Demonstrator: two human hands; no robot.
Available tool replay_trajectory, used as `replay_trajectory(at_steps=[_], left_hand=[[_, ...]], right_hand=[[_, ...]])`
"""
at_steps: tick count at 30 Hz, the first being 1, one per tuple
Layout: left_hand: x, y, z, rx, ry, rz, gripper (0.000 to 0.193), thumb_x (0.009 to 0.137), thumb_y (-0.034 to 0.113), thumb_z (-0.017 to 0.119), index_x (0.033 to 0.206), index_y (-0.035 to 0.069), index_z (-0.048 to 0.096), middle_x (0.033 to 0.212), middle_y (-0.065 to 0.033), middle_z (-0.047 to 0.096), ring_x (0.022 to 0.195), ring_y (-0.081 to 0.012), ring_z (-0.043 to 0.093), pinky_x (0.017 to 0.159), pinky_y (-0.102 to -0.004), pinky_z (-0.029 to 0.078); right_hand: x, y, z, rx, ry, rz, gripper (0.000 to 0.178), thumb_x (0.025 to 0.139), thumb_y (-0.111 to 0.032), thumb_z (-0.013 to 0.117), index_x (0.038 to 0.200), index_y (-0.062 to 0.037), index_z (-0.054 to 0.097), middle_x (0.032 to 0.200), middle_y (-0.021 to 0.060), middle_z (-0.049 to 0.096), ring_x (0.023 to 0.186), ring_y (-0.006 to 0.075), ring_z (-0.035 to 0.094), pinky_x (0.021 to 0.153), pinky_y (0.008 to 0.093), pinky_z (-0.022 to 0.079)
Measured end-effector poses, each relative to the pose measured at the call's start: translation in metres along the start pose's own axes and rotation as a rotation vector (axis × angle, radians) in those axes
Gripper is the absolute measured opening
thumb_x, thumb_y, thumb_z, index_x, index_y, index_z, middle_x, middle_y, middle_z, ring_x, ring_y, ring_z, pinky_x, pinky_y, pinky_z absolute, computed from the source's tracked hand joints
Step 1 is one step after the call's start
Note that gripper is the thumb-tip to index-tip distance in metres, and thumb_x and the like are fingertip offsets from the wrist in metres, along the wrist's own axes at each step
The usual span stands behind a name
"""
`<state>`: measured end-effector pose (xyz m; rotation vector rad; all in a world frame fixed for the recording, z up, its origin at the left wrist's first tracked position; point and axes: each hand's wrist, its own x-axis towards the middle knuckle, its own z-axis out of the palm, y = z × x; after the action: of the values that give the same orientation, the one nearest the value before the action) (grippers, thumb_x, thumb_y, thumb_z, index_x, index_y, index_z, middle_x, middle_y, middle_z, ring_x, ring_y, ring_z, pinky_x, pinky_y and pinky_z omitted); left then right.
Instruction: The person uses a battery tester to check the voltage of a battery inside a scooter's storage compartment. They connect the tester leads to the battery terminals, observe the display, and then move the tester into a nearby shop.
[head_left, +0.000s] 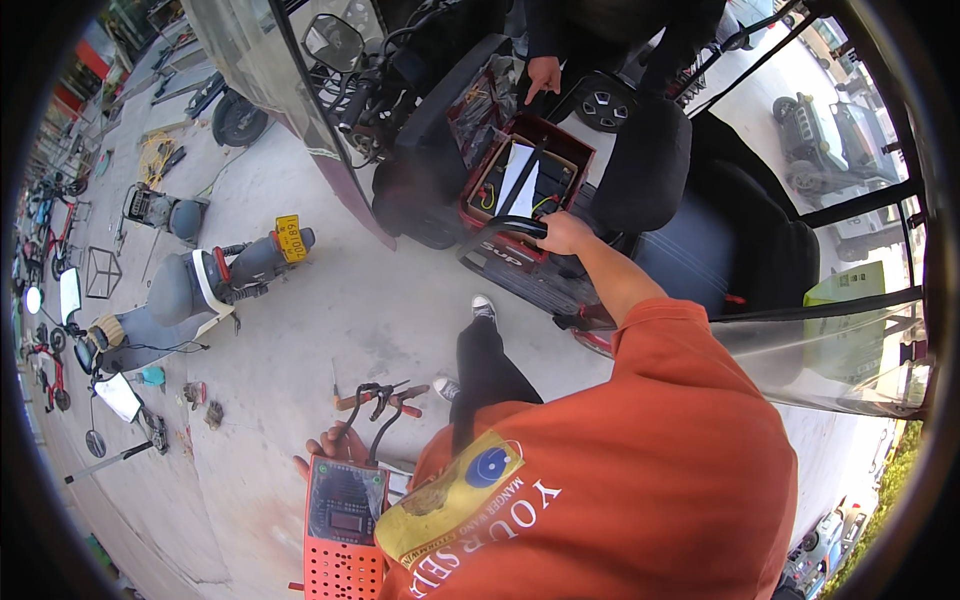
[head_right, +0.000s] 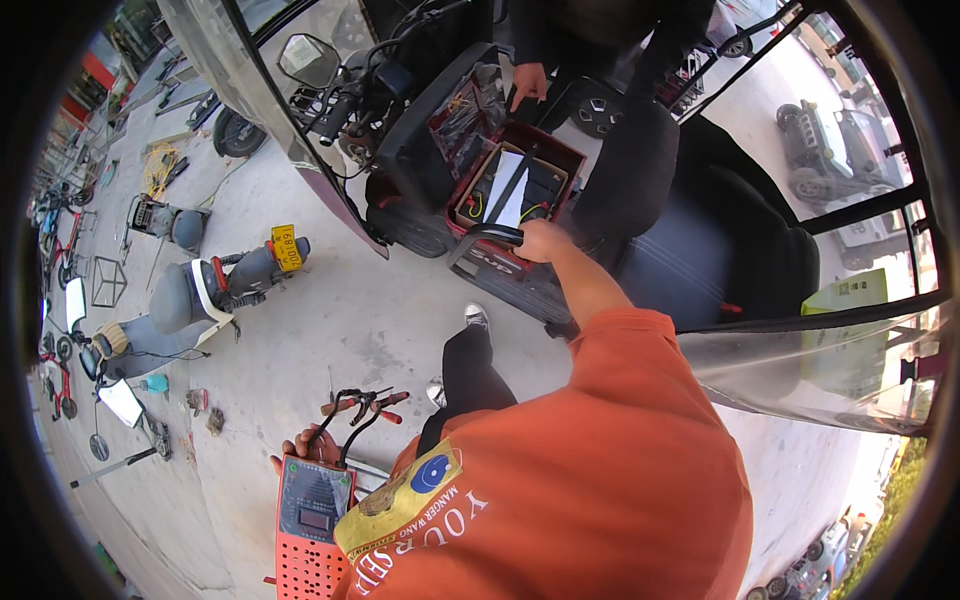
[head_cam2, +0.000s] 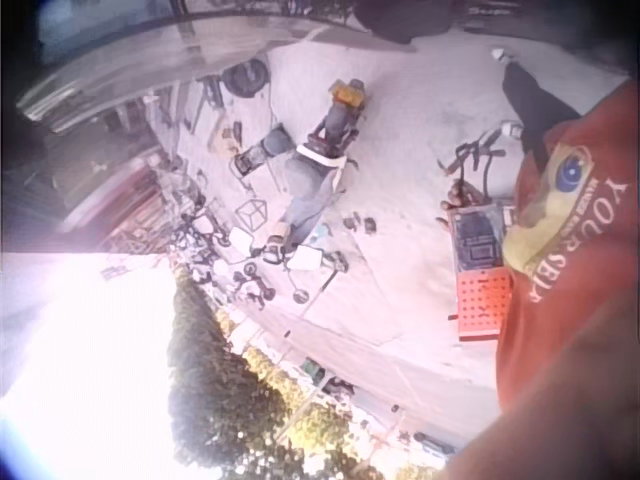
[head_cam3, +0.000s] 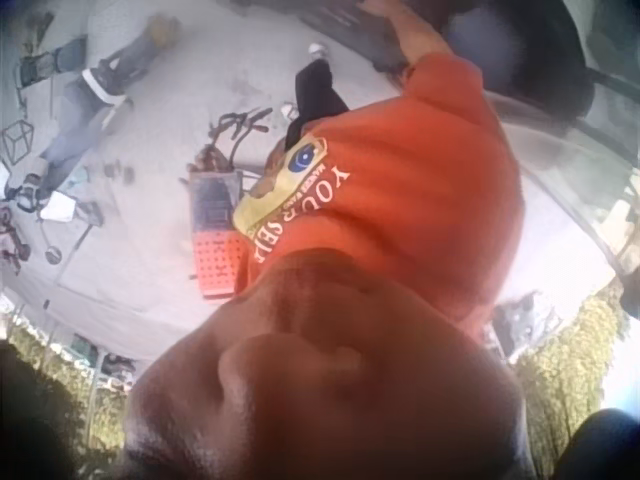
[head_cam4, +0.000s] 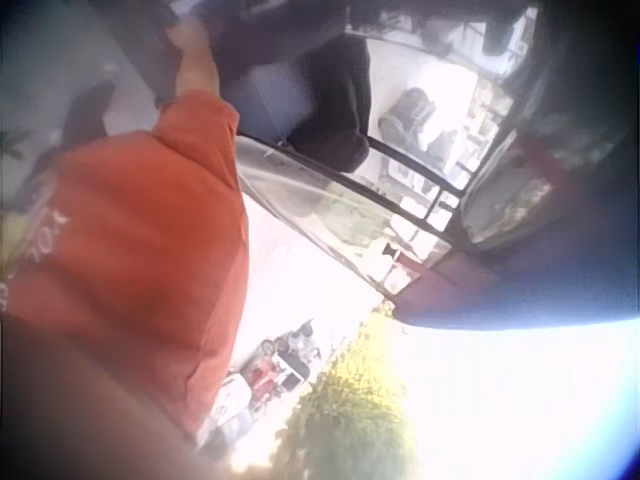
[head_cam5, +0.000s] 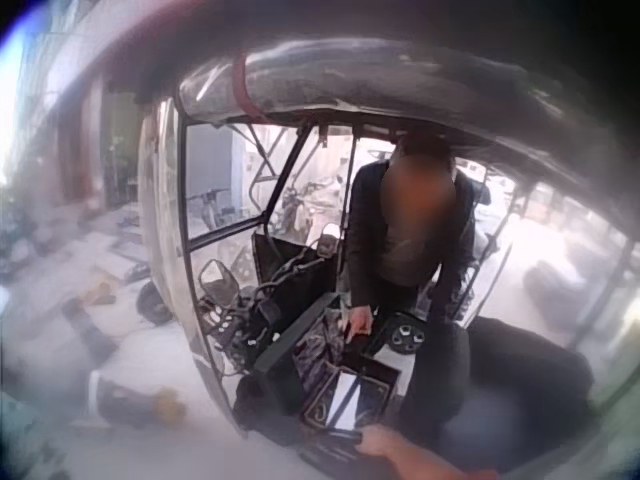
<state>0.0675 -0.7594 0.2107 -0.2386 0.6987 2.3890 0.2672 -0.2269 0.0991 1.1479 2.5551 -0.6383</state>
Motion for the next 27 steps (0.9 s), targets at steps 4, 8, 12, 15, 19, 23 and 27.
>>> replay_trajectory(at_steps=[4, 8, 12, 15, 19, 23, 27], left_hand=[[0.013, -0.012, 0.01, 0.083, -0.139, -0.121, 0.041, 0.1, 0.045, 0.047, 0.116, 0.007, 0.054, 0.099, -0.0027, 0.055, 0.11, -0.0209, 0.052, 0.114, -0.0406, 0.032], [0.008, -0.034, 0.072, 0.01, 0.257, -0.1, 0.048, 0.1, 0.05, 0.048, 0.089, 0.006, 0.062, 0.074, -0.0071, 0.057, 0.096, -0.0274, 0.059, 0.109, -0.0446, 0.042], [0.031, -0.046, 0.038, 0.038, 0.074, -0.065, 0.05, 0.1, 0.051, 0.047, 0.085, 0.006, 0.063, 0.072, -0.0072, 0.057, 0.094, -0.0281, 0.061, 0.107, -0.0447, 0.044], [0.038, -0.052, 0.031, 0.043, 0.042, -0.078, 0.05, 0.1, 0.051, 0.047, 0.084, 0.007, 0.062, 0.072, -0.0072, 0.058, 0.093, -0.0278, 0.062, 0.108, -0.0436, 0.044], [0.046, -0.061, 0.035, 0.084, 0.044, -0.043, 0.052, 0.102, 0.05, 0.04, 0.083, 0.008, 0.062, 0.069, -0.0069, 0.057, 0.088, -0.0258, 0.061, 0.103, -0.0408, 0.039], [0.049, -0.067, 0.024, 0.028, 0.087, -0.02, 0.053, 0.101, 0.052, 0.037, 0.083, 0.008, 0.061, 0.062, -0.0068, 0.049, 0.078, -0.0246, 0.058, 0.095, -0.0381, 0.039], [0.054, -0.077, 0.019, -0.027, 0.156, -0.046, 0.054, 0.1, 0.056, 0.04, 0.079, 0.009, 0.057, 0.059, -0.006, 0.045, 0.08, -0.0241, 0.055, 0.093, -0.0363, 0.038]], right_hand=[[-0.005, 0.002, -0.001, 0.011, -0.002, 0.015, 0.044, 0.08, -0.04, 0.067, 0.107, -0.0048, 0.069, 0.105, 0.0197, 0.069, 0.102, 0.0361, 0.064, 0.088, 0.0435, 0.051], [-0.002, -0.001, 0.001, 0.017, -0.021, 0.002, 0.047, 0.08, -0.038, 0.067, 0.115, -0.0059, 0.067, 0.112, 0.0186, 0.067, 0.105, 0.0355, 0.063, 0.09, 0.0434, 0.051], [-0.005, -0.003, -0.004, 0.031, -0.037, 0.026, 0.047, 0.079, -0.035, 0.067, 0.116, -0.0064, 0.066, 0.114, 0.0187, 0.067, 0.106, 0.0355, 0.063, 0.092, 0.043, 0.051], [-0.004, -0.002, -0.003, 0.055, -0.033, 0.036, 0.046, 0.079, -0.035, 0.067, 0.114, -0.0056, 0.067, 0.114, 0.0192, 0.067, 0.107, 0.0353, 0.063, 0.092, 0.0427, 0.051], [-0.006, -0.005, -0.004, 0.062, -0.07, 0.035, 0.047, 0.078, -0.036, 0.067, 0.112, -0.0037, 0.068, 0.114, 0.0197, 0.067, 0.109, 0.0347, 0.063, 0.093, 0.0424, 0.051], [0.003, 0.0, 0.004, 0.024, -0.005, -0.008, 0.044, 0.078, -0.035, 0.066, 0.111, -0.0057, 0.069, 0.111, 0.0194, 0.068, 0.105, 0.0344, 0.065, 0.092, 0.0424, 0.052], [-0.001, -0.002, -0.002, 0.078, -0.031, 0.021, 0.041, 0.077, -0.033, 0.066, 0.109, -0.0067, 0.068, 0.108, 0.0205, 0.068, 0.103, 0.0372, 0.064, 0.09, 0.0437, 0.051]])
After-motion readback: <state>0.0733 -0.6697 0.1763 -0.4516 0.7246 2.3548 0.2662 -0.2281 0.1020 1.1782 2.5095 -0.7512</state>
